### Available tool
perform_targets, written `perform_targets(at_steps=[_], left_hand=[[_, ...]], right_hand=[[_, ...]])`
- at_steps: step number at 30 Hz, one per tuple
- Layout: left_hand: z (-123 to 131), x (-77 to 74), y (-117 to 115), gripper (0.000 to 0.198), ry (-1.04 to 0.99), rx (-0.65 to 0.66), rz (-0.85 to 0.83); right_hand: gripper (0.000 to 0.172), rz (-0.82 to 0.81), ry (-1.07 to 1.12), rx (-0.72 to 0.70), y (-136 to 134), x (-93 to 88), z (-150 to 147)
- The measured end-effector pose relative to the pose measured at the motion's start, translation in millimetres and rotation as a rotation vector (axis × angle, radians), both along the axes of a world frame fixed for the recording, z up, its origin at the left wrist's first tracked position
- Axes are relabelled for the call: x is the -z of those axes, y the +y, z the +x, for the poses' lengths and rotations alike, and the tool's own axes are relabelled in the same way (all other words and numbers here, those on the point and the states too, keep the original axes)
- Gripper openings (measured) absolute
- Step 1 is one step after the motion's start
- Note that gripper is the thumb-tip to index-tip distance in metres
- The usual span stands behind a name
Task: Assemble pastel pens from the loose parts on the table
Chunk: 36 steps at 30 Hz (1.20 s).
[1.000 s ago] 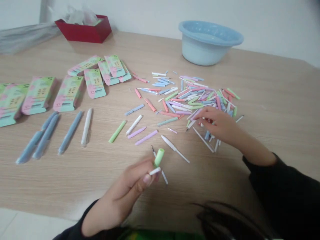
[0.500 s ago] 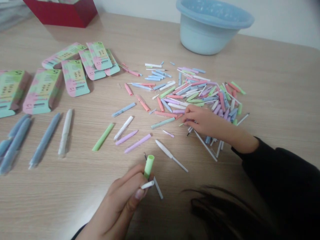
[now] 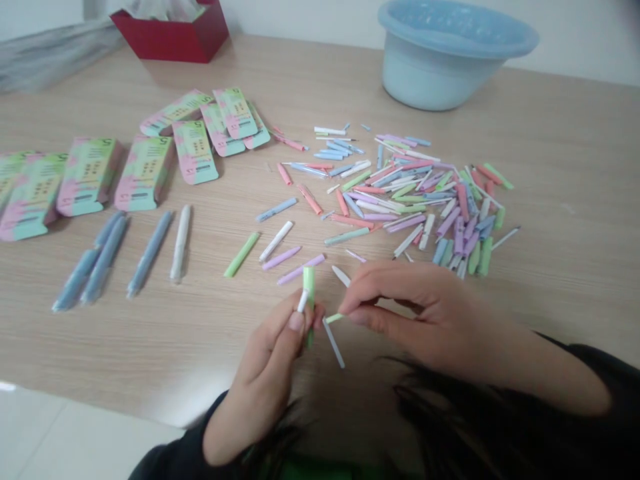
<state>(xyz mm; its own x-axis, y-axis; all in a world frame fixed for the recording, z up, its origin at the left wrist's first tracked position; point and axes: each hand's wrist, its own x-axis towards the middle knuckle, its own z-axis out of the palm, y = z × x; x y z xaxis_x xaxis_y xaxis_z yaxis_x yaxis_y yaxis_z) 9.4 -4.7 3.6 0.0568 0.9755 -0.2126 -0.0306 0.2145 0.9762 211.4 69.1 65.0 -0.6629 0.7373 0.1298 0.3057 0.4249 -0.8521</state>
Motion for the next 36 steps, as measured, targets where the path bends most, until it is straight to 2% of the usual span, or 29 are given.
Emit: perform_targets(at_steps=[4, 9, 15, 17, 18, 21, 23, 26, 30, 36], left_hand=[[6, 1.9, 0, 0.034, -0.038, 0.092, 0.075], [7, -3.9, 2, 0.032, 0.045, 0.151, 0.09], [6, -3.3, 4, 0.033, 0.124, 0.1, 0.17], [3, -0.1, 2, 0.035, 0.084, 0.045, 0.12], [1, 1.2, 2, 0.036, 0.056, 0.015, 0.085], [-9, 3.6, 3, 0.039, -0.043, -0.071, 0.004], [-15, 4.6, 5, 0.04, -0.087, -0.1, -0.034], [-22, 6.6, 5, 0.041, -0.096, -0.093, -0.095], [-27, 6.8, 4, 0.041, -0.016, -0.092, -0.146], [-30, 2.4, 4, 0.044, 0.072, -0.084, -0.081]], right_hand=[[0.016, 0.048, 0.007, -0.006, -11, 7.4, -12], [0.016, 0.118, -0.15, 0.067, -16, 7.4, -15], [0.012, 0.01, -0.137, 0.111, -13, 5.2, -22], [0.009, -0.009, -0.112, 0.135, 0, 5.2, -19], [0.013, 0.011, -0.112, 0.164, 10, 5.6, -15], [0.02, 0.179, -0.23, 0.266, 52, 11.8, -3], [0.02, 0.304, -0.402, 0.221, 80, 20.4, 2], [0.025, 0.43, -0.523, 0.101, 110, 35.6, 0], [0.025, 0.494, -0.656, 0.054, 129, 49.1, -11], [0.023, 0.521, -0.721, 0.06, 139, 58.3, -15]])
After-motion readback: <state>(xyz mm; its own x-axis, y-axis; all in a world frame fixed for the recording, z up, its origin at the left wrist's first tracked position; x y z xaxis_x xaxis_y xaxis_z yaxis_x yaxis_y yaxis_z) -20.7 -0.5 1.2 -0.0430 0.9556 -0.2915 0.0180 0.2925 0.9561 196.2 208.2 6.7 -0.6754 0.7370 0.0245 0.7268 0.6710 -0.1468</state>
